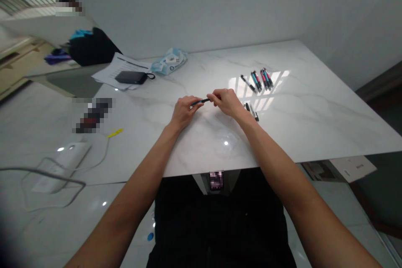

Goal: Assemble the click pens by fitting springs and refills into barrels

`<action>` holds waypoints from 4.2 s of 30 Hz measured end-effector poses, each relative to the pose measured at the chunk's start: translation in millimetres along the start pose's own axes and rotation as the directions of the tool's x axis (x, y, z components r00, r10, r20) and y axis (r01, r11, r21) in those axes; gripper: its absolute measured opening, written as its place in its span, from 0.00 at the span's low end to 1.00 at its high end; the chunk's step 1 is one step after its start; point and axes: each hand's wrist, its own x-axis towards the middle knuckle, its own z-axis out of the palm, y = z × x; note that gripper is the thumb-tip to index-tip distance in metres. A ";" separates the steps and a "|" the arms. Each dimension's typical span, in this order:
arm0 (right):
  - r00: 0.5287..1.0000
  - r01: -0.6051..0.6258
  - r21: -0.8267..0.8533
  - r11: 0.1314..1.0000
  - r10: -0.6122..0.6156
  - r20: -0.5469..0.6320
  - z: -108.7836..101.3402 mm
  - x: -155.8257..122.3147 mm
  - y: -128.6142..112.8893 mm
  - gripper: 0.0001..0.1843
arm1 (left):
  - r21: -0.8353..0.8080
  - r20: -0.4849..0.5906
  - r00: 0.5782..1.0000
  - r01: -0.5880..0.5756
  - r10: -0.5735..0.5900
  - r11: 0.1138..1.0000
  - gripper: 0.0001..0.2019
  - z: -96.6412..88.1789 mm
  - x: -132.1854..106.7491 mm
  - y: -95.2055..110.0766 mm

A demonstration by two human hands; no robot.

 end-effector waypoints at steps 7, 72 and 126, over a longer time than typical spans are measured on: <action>1.000 0.007 -0.022 1.000 -0.006 0.015 -1.2 0.2 1.3 0.24 | 0.014 0.002 1.000 -0.022 0.022 1.000 0.22 0.8 0.2 1.0; 0.883 -0.351 -0.395 0.849 0.160 -0.440 -44.2 12.2 42.8 0.12 | -0.697 -0.382 0.768 0.125 -0.514 0.706 0.17 -15.6 2.1 -27.8; 1.000 0.015 0.309 0.951 -0.011 -0.015 6.2 14.9 20.1 0.16 | -0.779 -0.078 0.967 0.092 -0.242 0.620 0.13 20.0 6.5 2.6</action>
